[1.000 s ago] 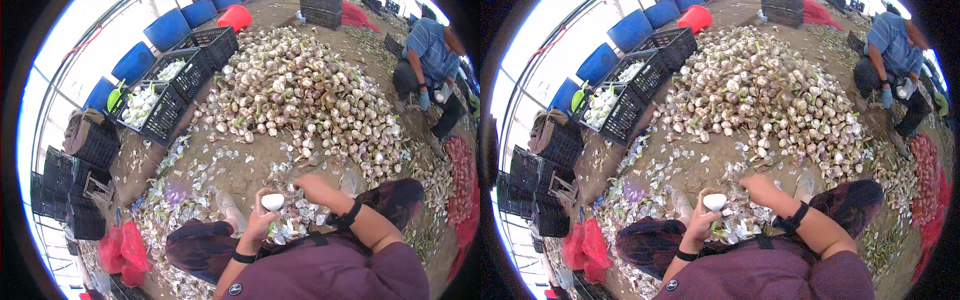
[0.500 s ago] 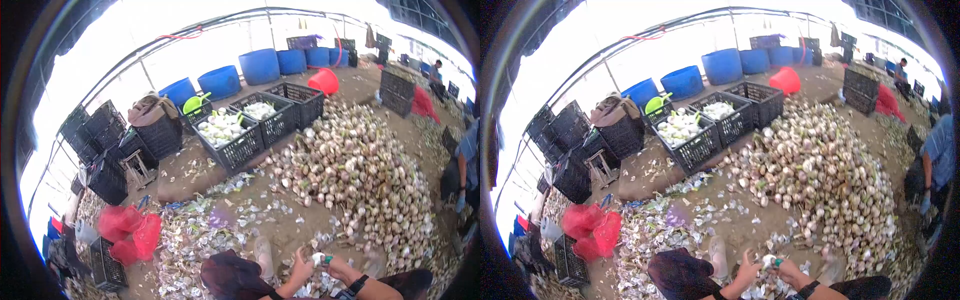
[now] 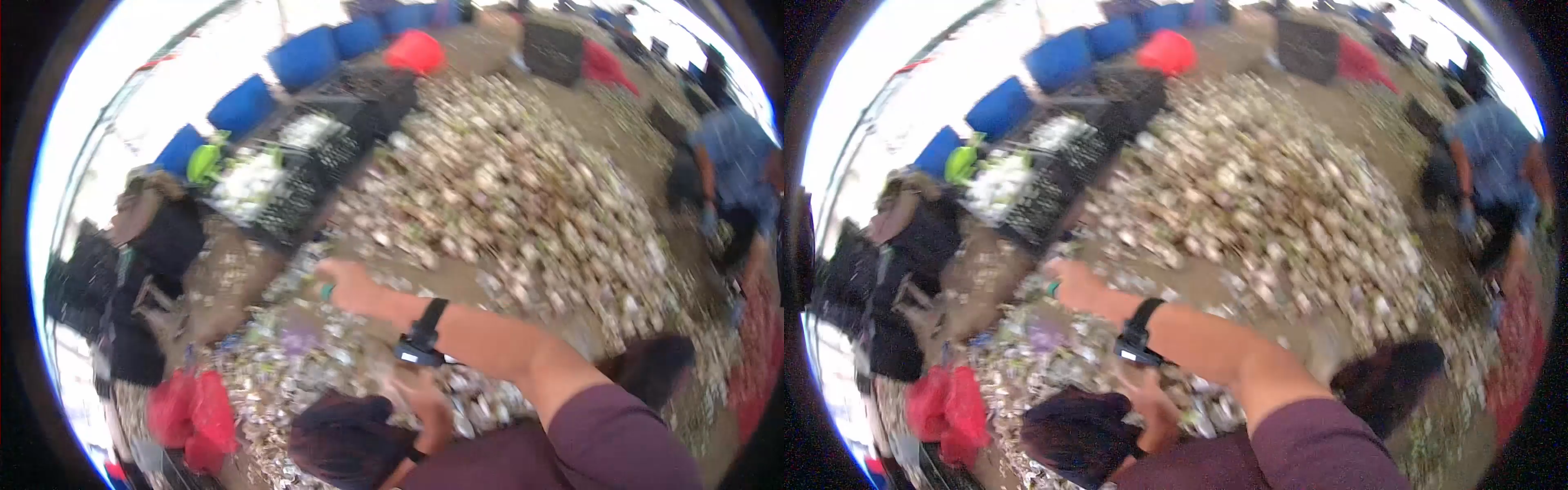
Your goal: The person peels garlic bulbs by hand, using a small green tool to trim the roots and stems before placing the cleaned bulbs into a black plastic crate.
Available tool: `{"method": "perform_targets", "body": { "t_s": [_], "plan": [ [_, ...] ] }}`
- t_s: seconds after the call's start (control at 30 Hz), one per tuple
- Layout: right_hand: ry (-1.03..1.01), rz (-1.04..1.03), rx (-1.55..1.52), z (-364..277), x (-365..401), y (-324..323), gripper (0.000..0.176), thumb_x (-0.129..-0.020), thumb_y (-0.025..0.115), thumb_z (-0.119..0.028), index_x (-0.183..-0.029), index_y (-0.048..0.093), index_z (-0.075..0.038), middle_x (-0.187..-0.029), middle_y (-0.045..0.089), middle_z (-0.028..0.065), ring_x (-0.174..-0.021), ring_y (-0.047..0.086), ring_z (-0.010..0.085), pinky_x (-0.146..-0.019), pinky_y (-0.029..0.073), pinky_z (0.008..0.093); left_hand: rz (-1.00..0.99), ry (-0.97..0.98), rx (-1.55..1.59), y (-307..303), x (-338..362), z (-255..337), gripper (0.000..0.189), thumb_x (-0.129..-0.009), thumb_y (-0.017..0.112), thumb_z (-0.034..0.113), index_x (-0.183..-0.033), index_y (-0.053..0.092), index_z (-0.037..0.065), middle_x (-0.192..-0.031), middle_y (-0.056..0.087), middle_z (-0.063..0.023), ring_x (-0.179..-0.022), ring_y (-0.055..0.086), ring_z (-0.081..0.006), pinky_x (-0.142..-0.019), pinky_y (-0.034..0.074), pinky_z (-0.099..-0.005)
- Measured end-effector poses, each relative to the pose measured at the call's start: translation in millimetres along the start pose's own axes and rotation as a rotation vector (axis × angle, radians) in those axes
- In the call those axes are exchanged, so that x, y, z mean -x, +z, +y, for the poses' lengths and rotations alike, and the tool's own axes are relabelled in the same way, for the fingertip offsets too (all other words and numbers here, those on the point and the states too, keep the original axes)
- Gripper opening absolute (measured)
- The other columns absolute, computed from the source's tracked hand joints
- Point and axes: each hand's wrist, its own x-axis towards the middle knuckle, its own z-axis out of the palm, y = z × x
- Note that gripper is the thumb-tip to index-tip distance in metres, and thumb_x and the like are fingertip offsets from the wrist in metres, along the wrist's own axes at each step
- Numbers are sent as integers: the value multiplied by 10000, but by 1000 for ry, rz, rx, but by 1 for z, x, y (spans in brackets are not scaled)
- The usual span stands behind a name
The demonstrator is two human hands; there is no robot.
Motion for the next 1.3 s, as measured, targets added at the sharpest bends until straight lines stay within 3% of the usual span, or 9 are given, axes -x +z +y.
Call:
{"method": "perform_targets", "body": {
  "t_s": [0.1,0.23,0.27,0.5,0.7,0.8,0.9,1.1,1.3],
  "plan": [
    [-19,-185,100,90,111,6,404,-799,590,-284,-1106,543,-25,-1053,584,197,-955,568,322,-830,437,390,-191,106,208,3,2,23,559,-771,451,-16,-1297,268,25,-1260,388,-140,-1111,420,-248,-939,351,-351],
    [562,-236,286,212,281,-37,393,-781,616,-255,-1151,557,-139,-840,640,158,-759,607,315,-677,477,372,-171,161,325,0,-2,43,574,-789,430,-27,-1324,234,39,-1278,368,-141,-1163,400,-263,-981,310,-376],
    [822,-430,256,224,304,-60,502,-719,657,-277,-1180,528,-127,-1080,595,148,-966,574,302,-808,459,357,-167,222,315,1,-3,55,540,-811,438,21,-1316,249,41,-1271,379,-140,-1163,400,-262,-981,316,-381],
    [1208,48,566,300,392,-93,619,-704,535,-46,-1274,318,59,-1113,486,331,-1071,488,401,-912,395,408,-225,472,595,-79,12,171,481,-902,341,64,-1363,215,19,-1334,355,-207,-1240,355,-297,-983,354,-400],
    [565,-360,265,286,371,26,636,-675,623,-179,-1236,391,12,-1079,530,266,-1016,508,399,-889,398,442,330,832,140,-174,-9,201,421,-911,353,86,-1319,275,16,-1214,456,-178,-1071,481,-259,-933,401,-382],
    [615,-657,23,192,283,51,707,-678,531,-49,-1335,275,-93,-1072,548,259,-995,539,360,-852,419,402,607,423,-329,-195,-61,157,322,-901,382,58,-1211,398,-25,-1096,493,-152,-895,534,-204,-773,462,-318],
    [572,-612,240,177,221,28,663,-692,514,-6,-1326,351,-115,-1038,564,267,-960,557,375,-802,441,406,173,68,-1303,-299,-102,22,291,-856,466,69,-1126,488,-37,-881,569,-95,-792,533,-153,-717,455,-271],
    [579,34,605,307,203,-64,626,-680,620,-92,-1255,386,-7,-1167,476,277,-1079,461,397,-891,400,398,-19,-434,-612,-258,-56,-130,409,-803,541,124,-1194,472,21,-1043,567,-144,-950,533,-275,-847,425,-386],
    [474,-280,520,295,269,55,768,-641,660,-147,-1292,309,61,-1311,334,274,-1233,300,416,-1047,238,406,-176,-447,-835,-242,-49,-170,427,-788,556,129,-1194,473,25,-1061,558,-146,-974,522,-287,-857,418,-397]
  ]
}}
